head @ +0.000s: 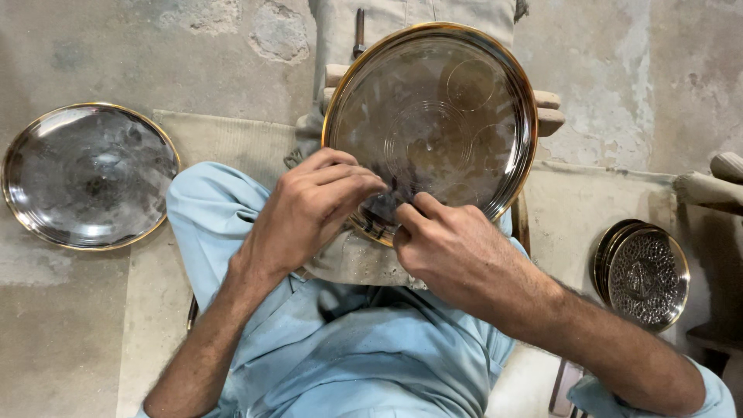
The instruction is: The person uses a small metal tool to engrave concentric circular patterns on the surface of a metal plate with a gold rim. The plate is held steady on a cloth pad on the lap while the person rotates it and continues the engraving.
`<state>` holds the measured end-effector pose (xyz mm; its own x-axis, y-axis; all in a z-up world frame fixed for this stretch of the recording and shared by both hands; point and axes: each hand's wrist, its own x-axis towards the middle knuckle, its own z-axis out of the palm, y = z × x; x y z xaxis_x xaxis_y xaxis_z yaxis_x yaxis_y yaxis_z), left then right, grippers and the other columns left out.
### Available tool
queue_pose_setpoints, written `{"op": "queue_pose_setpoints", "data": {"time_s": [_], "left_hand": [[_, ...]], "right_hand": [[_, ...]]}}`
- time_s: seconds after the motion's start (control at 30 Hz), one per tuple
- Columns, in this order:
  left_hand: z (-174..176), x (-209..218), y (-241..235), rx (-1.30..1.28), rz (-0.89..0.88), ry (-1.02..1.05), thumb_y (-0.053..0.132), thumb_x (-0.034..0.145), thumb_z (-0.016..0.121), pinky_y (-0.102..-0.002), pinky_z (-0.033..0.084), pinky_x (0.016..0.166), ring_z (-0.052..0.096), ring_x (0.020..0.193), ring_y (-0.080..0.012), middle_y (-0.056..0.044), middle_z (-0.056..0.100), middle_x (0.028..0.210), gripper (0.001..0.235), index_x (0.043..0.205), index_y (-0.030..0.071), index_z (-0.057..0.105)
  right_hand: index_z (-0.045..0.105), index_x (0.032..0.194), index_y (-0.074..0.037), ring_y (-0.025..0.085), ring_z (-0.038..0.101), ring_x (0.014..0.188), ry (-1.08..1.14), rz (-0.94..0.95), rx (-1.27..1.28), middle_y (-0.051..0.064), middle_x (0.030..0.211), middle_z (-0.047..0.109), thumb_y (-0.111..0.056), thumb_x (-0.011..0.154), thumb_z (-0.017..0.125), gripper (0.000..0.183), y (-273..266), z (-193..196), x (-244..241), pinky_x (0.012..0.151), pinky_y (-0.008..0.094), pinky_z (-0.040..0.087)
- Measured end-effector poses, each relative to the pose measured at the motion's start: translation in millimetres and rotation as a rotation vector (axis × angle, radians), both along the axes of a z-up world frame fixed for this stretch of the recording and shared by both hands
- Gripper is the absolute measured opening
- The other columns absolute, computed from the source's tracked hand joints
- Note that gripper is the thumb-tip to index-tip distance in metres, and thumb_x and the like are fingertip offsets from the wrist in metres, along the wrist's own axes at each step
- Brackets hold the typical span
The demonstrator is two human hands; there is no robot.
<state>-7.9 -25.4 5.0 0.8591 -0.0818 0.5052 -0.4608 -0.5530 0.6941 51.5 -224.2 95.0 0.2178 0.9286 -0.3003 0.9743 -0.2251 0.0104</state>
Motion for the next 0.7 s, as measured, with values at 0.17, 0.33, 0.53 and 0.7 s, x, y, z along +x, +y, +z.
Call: {"op": "queue_pose_setpoints", "data": {"time_s": [0.17,0.33,0.53,0.7], "left_hand": [[-2.5,5.6,-5.6,-0.008,-0.103,0.096,0.002,0.085,0.073,-0.039,0.059,0.090,0.072,0.103,-0.0286,-0.011,0.076,0.108,0.026,0.112,0.001,0.073],[0.1,13.1,-14.4,0.021,-0.151,0.301,0.005,0.089,0.072,-0.043,0.057,0.082,0.072,0.095,-0.0339,-0.016,0.074,0.100,0.020,0.108,-0.002,0.071],[-1.0,18.7,-21.5,-0.065,-0.206,0.269,0.011,0.093,0.071,-0.044,0.058,0.083,0.071,0.095,-0.0349,-0.017,0.074,0.101,0.021,0.109,-0.001,0.071],[-10.2,25.7,-25.0,-0.049,-0.244,0.194,0.011,0.096,0.068,-0.045,0.058,0.083,0.071,0.095,-0.0354,-0.017,0.074,0.104,0.021,0.114,-0.001,0.068]], "right_hand": [[0.070,0.085,0.003,0.023,0.062,0.089,0.016,-0.009,0.038,0.010,0.092,0.060,-0.008,0.074,0.070,0.015,-2.0,-2.3,5.1,0.058,0.037,0.060],[0.062,0.091,0.001,0.023,0.063,0.086,0.045,-0.080,0.114,0.012,0.101,0.056,-0.023,0.085,0.070,0.026,7.6,-1.0,23.4,0.056,0.036,0.059],[0.045,0.109,0.005,0.029,0.065,0.078,0.178,-0.191,0.230,0.016,0.100,0.048,0.005,0.085,0.068,0.034,18.3,0.8,39.9,0.057,0.037,0.063],[0.041,0.108,0.003,0.031,0.063,0.075,0.247,-0.218,0.218,0.016,0.098,0.045,0.005,0.083,0.070,0.038,22.3,10.4,42.7,0.061,0.042,0.060]]}}
